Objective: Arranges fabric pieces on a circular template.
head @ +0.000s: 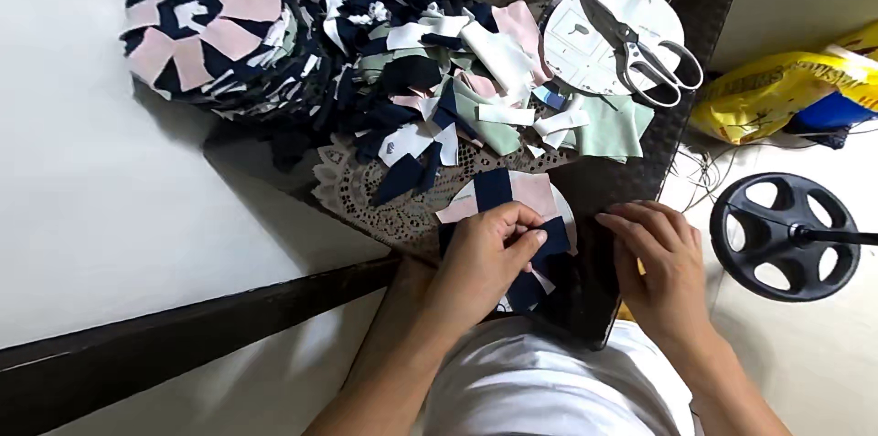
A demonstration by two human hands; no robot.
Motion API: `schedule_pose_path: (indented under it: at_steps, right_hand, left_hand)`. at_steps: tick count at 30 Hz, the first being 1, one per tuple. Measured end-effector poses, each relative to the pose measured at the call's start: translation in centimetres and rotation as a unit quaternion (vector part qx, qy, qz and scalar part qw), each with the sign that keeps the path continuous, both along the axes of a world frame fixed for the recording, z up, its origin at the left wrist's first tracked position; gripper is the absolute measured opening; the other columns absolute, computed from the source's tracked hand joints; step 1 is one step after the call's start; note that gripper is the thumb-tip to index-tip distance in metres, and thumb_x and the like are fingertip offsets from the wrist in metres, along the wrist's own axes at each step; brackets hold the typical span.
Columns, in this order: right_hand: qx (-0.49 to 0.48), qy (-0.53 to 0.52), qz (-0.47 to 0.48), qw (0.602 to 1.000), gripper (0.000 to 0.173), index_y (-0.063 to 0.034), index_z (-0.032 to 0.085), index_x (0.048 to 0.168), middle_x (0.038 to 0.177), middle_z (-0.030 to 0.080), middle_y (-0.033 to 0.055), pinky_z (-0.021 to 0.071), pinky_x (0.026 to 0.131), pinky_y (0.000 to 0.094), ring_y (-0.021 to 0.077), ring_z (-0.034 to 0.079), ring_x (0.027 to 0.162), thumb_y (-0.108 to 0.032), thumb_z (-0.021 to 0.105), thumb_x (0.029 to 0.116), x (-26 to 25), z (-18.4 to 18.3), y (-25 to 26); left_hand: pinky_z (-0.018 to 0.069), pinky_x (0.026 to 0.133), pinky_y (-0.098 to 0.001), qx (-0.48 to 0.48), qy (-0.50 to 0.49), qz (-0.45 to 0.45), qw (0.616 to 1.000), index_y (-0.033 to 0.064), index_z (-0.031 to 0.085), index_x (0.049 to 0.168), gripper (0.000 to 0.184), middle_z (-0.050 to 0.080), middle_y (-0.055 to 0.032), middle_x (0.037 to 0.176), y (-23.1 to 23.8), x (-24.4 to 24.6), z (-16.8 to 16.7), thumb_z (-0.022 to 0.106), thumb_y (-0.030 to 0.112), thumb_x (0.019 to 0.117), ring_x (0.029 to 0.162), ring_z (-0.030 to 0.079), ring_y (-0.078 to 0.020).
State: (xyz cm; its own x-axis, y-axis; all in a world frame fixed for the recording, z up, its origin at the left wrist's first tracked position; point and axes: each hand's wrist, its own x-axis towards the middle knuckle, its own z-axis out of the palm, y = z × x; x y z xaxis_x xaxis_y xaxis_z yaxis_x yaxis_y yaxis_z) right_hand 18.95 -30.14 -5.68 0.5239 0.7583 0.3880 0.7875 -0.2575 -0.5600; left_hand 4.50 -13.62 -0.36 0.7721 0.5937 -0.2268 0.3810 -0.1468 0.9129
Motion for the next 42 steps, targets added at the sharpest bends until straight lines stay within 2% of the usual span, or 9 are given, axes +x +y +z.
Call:
schedule_pose_path:
  at_steps: [4, 7, 10, 16, 21, 26, 32, 42]
  right_hand:
    - [0.03, 0.022, -0.028, 0.999, 0.027, -0.0136, 0.077, 0.106, 0.111, 0.074, 0.0092, 0.045, 0.093, 0.0497, 0.0308, 0.062, 0.115, -0.013, 0.051, 0.1004, 0.2, -1.2, -2.1]
    - [0.054, 0.036, -0.035, 0.997, 0.025, -0.0149, 0.077, 0.105, 0.113, 0.073, 0.0093, 0.0437, 0.095, 0.0472, 0.0302, 0.06, 0.117, -0.013, 0.053, 0.1001, -0.5, -1.8, -2.5]
    - [0.072, 0.034, -0.036, 0.996, 0.024, -0.0176, 0.077, 0.104, 0.116, 0.072, 0.0092, 0.0416, 0.101, 0.0473, 0.0301, 0.058, 0.121, -0.015, 0.054, 0.0997, -0.9, -2.3, -2.2]
    - [0.066, 0.029, -0.021, 0.997, 0.021, -0.0198, 0.076, 0.103, 0.121, 0.071, 0.0097, 0.041, 0.101, 0.0476, 0.0318, 0.056, 0.124, -0.016, 0.055, 0.0988, -1.5, -2.8, -1.5]
    - [0.057, 0.026, -0.014, 0.998, 0.022, -0.021, 0.077, 0.102, 0.124, 0.069, 0.0103, 0.0398, 0.103, 0.0491, 0.0329, 0.055, 0.126, -0.018, 0.057, 0.0979, -1.5, -2.7, -0.6]
    - [0.056, 0.025, -0.031, 0.998, 0.019, -0.0191, 0.079, 0.097, 0.126, 0.069, 0.0116, 0.0374, 0.105, 0.053, 0.0359, 0.052, 0.13, -0.02, 0.06, 0.097, -1.1, -2.3, 0.5]
    - [0.04, 0.03, -0.03, 0.998, 0.017, -0.0188, 0.078, 0.093, 0.128, 0.068, 0.0117, 0.0353, 0.106, 0.057, 0.0385, 0.049, 0.135, -0.021, 0.062, 0.0962, -1.0, -2.3, 1.1]
    - [0.028, 0.03, -0.011, 0.999, 0.017, -0.0185, 0.079, 0.093, 0.133, 0.065, 0.0139, 0.0324, 0.108, 0.0603, 0.0418, 0.045, 0.138, -0.02, 0.062, 0.094, -0.6, -1.6, 2.5]
  left_hand:
    - [0.0524, 0.057, -0.0142, 0.087, 0.061, 0.005, 0.994, 0.0082, 0.072, 0.101, 0.01, 0.07, 0.0037, 0.079, -1.4, 1.5, -0.9, 0.066, 0.016, 0.0975, 0.062, 0.063, 0.0015]
    - [0.0505, 0.055, -0.0148, 0.106, 0.097, 0.01, 0.99, 0.01, 0.072, 0.1, 0.008, 0.069, 0.0041, 0.077, -1.3, 2.2, -1.3, 0.069, 0.016, 0.0969, 0.059, 0.061, 0.0011]
    - [0.0495, 0.053, -0.0157, 0.128, 0.124, 0.011, 0.984, 0.0112, 0.072, 0.098, 0.006, 0.068, 0.0044, 0.075, -1.1, 2.6, -1.4, 0.07, 0.017, 0.0964, 0.057, 0.059, 0.0008]
    - [0.0473, 0.052, -0.0172, 0.185, 0.148, 0.01, 0.972, 0.0128, 0.072, 0.096, 0.006, 0.065, 0.006, 0.07, -1.1, 2.9, -1.4, 0.07, 0.019, 0.0955, 0.055, 0.056, 0.0005]
    - [0.0465, 0.052, -0.0183, 0.185, 0.166, 0.003, 0.969, 0.0132, 0.072, 0.096, 0.005, 0.064, 0.0061, 0.068, -0.9, 3.0, -1.5, 0.071, 0.018, 0.0946, 0.055, 0.055, 0.0003]
    - [0.0452, 0.053, -0.0193, 0.188, 0.174, -0.021, 0.966, 0.0143, 0.073, 0.094, 0.003, 0.063, 0.0065, 0.068, -0.5, 3.2, -1.2, 0.073, 0.018, 0.0939, 0.055, 0.054, -0.0005]
    - [0.0472, 0.054, -0.0233, 0.192, 0.198, -0.039, 0.96, 0.0143, 0.073, 0.096, 0.004, 0.063, 0.0052, 0.068, -0.2, 3.5, -0.8, 0.073, 0.018, 0.0941, 0.056, 0.055, -0.003]
    - [0.0447, 0.053, -0.0253, 0.192, 0.202, -0.05, 0.959, 0.0142, 0.073, 0.094, 0.003, 0.061, 0.0052, 0.065, 0.0, 3.8, -0.6, 0.074, 0.017, 0.0937, 0.055, 0.053, -0.0045]
